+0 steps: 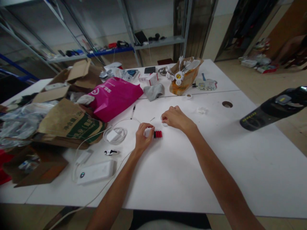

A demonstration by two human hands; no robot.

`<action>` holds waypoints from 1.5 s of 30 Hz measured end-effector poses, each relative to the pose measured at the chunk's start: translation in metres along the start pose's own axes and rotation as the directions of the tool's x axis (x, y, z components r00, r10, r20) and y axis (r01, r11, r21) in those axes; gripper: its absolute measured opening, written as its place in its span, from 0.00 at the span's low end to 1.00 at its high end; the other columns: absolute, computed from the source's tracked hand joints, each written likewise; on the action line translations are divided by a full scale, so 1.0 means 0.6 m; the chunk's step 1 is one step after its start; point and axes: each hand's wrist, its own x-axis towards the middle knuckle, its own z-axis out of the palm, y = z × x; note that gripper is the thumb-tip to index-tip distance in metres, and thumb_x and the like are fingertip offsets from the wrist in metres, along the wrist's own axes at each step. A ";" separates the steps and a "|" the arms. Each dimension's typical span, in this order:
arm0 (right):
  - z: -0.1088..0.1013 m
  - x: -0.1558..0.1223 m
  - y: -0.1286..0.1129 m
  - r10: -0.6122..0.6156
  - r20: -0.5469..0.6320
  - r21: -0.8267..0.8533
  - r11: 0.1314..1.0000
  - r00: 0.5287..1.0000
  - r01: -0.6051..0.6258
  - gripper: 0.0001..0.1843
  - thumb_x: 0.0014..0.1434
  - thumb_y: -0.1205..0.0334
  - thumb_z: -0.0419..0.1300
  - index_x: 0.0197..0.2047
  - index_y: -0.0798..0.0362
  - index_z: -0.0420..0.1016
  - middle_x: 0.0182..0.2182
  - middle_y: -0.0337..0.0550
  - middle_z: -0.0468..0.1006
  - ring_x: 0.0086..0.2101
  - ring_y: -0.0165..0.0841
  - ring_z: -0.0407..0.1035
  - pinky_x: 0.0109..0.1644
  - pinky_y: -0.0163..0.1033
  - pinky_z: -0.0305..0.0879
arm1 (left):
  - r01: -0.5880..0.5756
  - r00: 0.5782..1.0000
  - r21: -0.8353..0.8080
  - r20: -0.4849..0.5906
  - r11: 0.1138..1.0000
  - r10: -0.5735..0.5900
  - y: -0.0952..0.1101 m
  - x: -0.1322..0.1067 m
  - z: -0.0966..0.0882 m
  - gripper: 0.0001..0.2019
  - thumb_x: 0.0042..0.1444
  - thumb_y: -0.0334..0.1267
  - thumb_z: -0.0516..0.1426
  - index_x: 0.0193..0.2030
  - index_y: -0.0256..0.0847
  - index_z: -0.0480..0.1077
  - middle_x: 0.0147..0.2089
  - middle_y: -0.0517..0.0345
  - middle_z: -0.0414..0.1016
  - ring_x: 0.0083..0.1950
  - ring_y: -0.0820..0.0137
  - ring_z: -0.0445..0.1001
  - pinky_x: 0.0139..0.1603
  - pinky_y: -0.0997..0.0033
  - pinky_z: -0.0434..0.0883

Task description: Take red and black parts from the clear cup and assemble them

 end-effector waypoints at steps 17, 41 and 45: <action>-0.110 -0.048 -0.027 0.041 -0.214 -0.030 0.998 0.976 -0.049 0.11 0.77 0.59 0.65 0.51 0.53 0.90 0.50 0.50 0.91 0.53 0.48 0.82 0.62 0.53 0.67 | -0.016 1.000 -0.015 -0.019 1.000 0.016 -0.001 0.000 0.000 0.04 0.77 0.38 0.62 0.47 0.44 0.75 0.46 0.54 0.82 0.51 0.61 0.79 0.57 0.57 0.75; -0.088 -0.081 -0.109 -0.044 0.029 0.264 0.964 0.999 0.035 0.09 0.78 0.58 0.64 0.49 0.49 0.87 0.47 0.45 0.90 0.48 0.41 0.80 0.54 0.44 0.67 | -0.264 0.960 0.042 -0.089 0.964 0.267 0.066 -0.020 0.019 0.05 0.78 0.37 0.64 0.56 0.44 0.79 0.42 0.54 0.84 0.43 0.63 0.79 0.50 0.59 0.74; -0.063 -0.100 -0.101 0.045 -0.030 0.356 0.934 0.999 -0.031 0.12 0.78 0.54 0.64 0.47 0.51 0.85 0.43 0.44 0.89 0.43 0.37 0.80 0.51 0.42 0.68 | -0.261 0.962 0.040 -0.072 0.964 0.263 0.065 -0.020 0.018 0.07 0.78 0.39 0.65 0.58 0.43 0.80 0.42 0.55 0.84 0.43 0.63 0.79 0.49 0.59 0.72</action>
